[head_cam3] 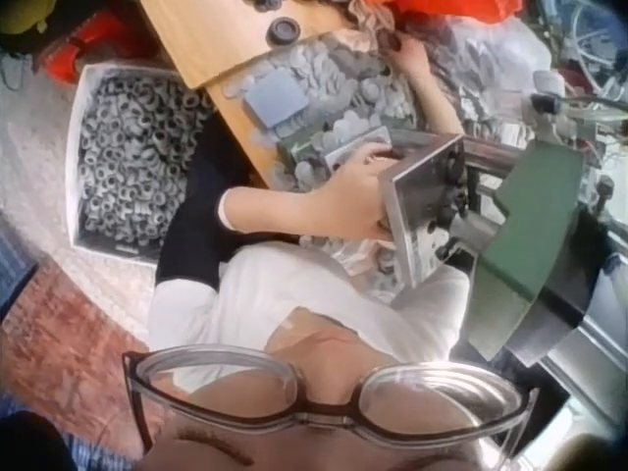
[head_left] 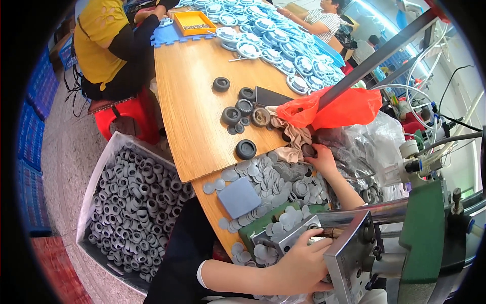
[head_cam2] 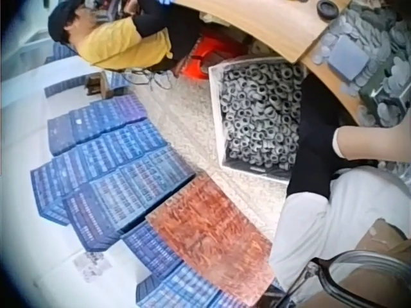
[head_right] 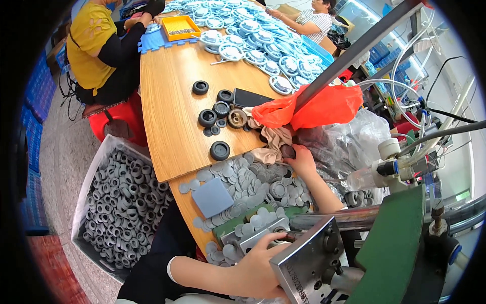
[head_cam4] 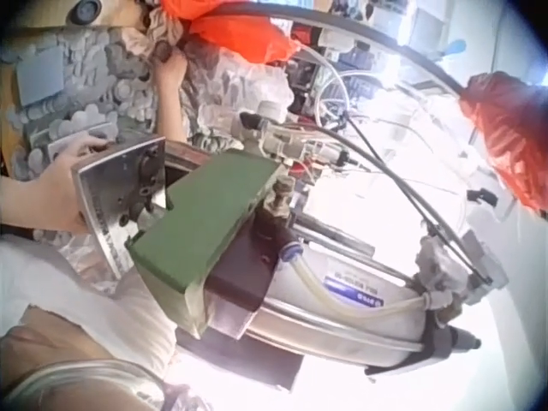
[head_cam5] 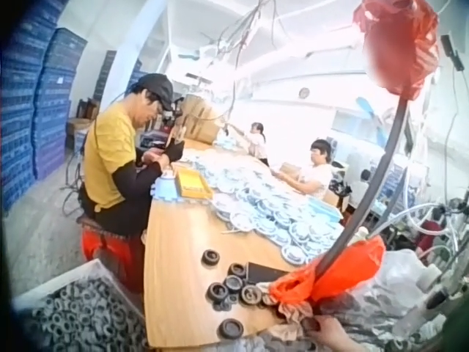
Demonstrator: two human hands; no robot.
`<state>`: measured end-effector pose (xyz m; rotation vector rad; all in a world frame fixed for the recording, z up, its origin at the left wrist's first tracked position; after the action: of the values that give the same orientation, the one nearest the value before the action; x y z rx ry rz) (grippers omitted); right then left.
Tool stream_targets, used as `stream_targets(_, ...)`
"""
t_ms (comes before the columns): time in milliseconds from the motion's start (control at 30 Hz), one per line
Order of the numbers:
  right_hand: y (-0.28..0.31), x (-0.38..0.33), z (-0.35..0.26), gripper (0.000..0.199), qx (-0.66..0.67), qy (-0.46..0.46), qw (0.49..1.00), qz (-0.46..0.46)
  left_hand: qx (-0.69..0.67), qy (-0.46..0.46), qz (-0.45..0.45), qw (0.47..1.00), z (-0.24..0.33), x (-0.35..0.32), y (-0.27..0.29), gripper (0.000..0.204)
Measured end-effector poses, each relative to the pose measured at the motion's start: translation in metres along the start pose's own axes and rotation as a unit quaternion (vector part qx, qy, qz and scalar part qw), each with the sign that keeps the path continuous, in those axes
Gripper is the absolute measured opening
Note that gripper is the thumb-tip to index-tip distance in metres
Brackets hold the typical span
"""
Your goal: Processing and pressing rubber rings using a pneumatic machine.
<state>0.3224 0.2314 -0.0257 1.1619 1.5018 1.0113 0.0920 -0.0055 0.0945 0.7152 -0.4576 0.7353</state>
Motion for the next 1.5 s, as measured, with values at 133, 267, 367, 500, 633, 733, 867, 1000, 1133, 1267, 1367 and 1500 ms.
stream_targets(133,0.013,-0.027,-0.021,0.055,0.005,0.073,0.994,0.08,0.054,0.045,-0.011,0.997,-0.006,-0.015,-0.006,0.049)
stream_targets(267,0.049,-0.078,0.017,0.062,0.248,0.038,0.957,0.148,0.051,0.055,0.059,0.995,-0.021,-0.045,0.006,0.037)
stream_targets(367,0.055,-0.129,0.026,0.067,0.413,-0.02,0.901,0.131,0.072,0.01,0.13,0.989,-0.022,-0.098,0.034,0.029)
stream_targets(500,0.05,-0.197,0.019,0.06,0.411,0.016,0.899,0.15,0.047,0.026,0.087,0.995,-0.001,-0.066,0.039,0.058)
stream_targets(633,0.014,-0.318,0.051,0.055,0.456,0.01,0.871,0.181,0.067,0.071,0.057,0.994,0.005,-0.04,0.001,0.066)
stream_targets(733,0.01,-0.377,0.068,0.051,0.476,0.004,0.852,0.219,-0.002,0.08,0.11,0.991,0.001,-0.033,-0.01,0.06)
stream_targets(867,0.058,-0.342,0.046,0.046,0.491,-0.006,0.827,0.274,-0.06,0.065,0.139,0.986,0.006,-0.036,-0.005,0.056)
stream_targets(1000,0.076,-0.332,0.063,0.043,0.512,-0.039,0.801,0.307,0.065,0.092,0.174,0.978,0.006,-0.096,0.029,0.054)
stream_targets(1133,0.08,-0.397,0.048,0.043,0.435,-0.158,0.822,0.333,0.246,0.284,0.147,0.915,-0.03,-0.206,0.078,0.047)
stream_targets(1267,0.077,-0.395,-0.078,0.028,0.368,-0.104,0.854,0.352,0.344,0.522,0.077,0.776,-0.105,-0.377,0.124,0.072)
stream_targets(1367,0.057,-0.414,-0.08,0.026,0.401,-0.137,0.824,0.375,0.364,0.617,0.02,0.698,-0.128,-0.424,0.135,0.077)
stream_targets(1500,0.03,-0.412,-0.073,0.026,0.412,-0.142,0.814,0.385,0.367,0.578,0.059,0.726,-0.154,-0.402,0.126,0.061)
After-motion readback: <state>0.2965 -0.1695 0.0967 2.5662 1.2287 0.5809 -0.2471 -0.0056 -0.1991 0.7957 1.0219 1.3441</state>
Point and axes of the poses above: each hand's wrist, its own x-axis towards the middle knuckle, its own y-axis out of the back of the hand, z = x × y, the point moved 6 cm from there along x, towards the middle knuckle, and after that the axes turned 13 degrees about -z, right-handed, at the moved point
